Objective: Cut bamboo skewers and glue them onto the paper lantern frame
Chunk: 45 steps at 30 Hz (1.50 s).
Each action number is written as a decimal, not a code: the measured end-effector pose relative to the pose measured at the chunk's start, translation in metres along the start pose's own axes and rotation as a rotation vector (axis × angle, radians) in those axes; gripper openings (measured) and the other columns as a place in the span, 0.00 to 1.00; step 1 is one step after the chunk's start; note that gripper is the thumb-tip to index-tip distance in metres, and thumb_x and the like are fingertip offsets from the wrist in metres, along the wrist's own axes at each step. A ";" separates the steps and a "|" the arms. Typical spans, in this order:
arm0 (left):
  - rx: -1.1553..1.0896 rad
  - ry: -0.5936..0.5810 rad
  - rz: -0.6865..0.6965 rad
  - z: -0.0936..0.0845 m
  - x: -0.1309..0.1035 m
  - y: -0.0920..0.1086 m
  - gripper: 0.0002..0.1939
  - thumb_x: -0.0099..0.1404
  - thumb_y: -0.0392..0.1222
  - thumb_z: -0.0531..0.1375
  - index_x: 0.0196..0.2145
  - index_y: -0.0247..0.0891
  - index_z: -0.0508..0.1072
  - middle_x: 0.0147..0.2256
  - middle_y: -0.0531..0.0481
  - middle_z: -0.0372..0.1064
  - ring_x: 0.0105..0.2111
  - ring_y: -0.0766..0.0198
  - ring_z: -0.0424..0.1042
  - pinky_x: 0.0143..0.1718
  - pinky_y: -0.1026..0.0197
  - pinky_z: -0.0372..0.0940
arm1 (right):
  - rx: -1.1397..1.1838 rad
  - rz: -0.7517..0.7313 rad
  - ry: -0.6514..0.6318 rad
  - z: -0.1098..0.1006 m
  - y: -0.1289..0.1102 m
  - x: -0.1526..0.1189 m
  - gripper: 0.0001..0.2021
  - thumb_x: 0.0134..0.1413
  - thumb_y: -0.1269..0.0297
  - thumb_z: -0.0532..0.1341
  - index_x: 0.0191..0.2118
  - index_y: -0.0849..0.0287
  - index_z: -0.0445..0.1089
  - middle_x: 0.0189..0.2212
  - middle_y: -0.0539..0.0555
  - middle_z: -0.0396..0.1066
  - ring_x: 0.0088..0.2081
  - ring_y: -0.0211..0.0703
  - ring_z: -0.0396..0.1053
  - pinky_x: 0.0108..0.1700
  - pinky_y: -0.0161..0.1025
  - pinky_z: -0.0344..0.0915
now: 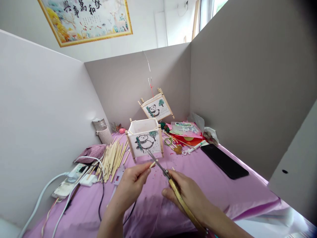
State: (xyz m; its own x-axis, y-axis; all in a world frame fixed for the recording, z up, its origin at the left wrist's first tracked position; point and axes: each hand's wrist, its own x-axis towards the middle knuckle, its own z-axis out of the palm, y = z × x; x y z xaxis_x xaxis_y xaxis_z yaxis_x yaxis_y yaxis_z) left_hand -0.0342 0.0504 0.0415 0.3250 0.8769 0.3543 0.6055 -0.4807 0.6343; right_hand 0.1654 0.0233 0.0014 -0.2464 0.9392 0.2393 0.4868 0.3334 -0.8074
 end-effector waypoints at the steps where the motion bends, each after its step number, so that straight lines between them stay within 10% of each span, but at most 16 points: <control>1: 0.003 0.004 0.002 0.000 0.000 0.000 0.15 0.66 0.42 0.53 0.42 0.37 0.77 0.23 0.54 0.68 0.22 0.68 0.62 0.24 0.67 0.56 | -0.017 -0.012 0.021 0.001 0.001 0.000 0.10 0.51 0.57 0.64 0.36 0.56 0.64 0.28 0.47 0.66 0.27 0.38 0.61 0.30 0.34 0.55; 21: 0.598 0.299 0.110 0.028 0.014 0.022 0.12 0.69 0.41 0.51 0.38 0.40 0.74 0.31 0.48 0.74 0.31 0.61 0.73 0.30 0.63 0.59 | 0.127 0.030 0.053 0.000 0.007 0.008 0.13 0.56 0.52 0.58 0.34 0.58 0.64 0.22 0.45 0.59 0.24 0.36 0.56 0.27 0.33 0.55; 45: 0.207 -0.100 -0.080 0.002 0.039 0.029 0.18 0.67 0.44 0.49 0.25 0.38 0.72 0.22 0.53 0.68 0.26 0.64 0.65 0.28 0.64 0.53 | 0.098 0.054 -0.022 -0.008 0.012 0.012 0.13 0.58 0.53 0.55 0.37 0.59 0.64 0.25 0.48 0.64 0.25 0.37 0.61 0.27 0.34 0.58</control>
State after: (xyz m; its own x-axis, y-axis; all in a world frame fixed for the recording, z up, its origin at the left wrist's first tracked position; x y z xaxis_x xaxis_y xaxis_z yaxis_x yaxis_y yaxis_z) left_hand -0.0025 0.0710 0.0728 0.3341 0.9136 0.2318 0.7647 -0.4065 0.5000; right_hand 0.1751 0.0393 -0.0006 -0.2412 0.9530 0.1833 0.4156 0.2722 -0.8679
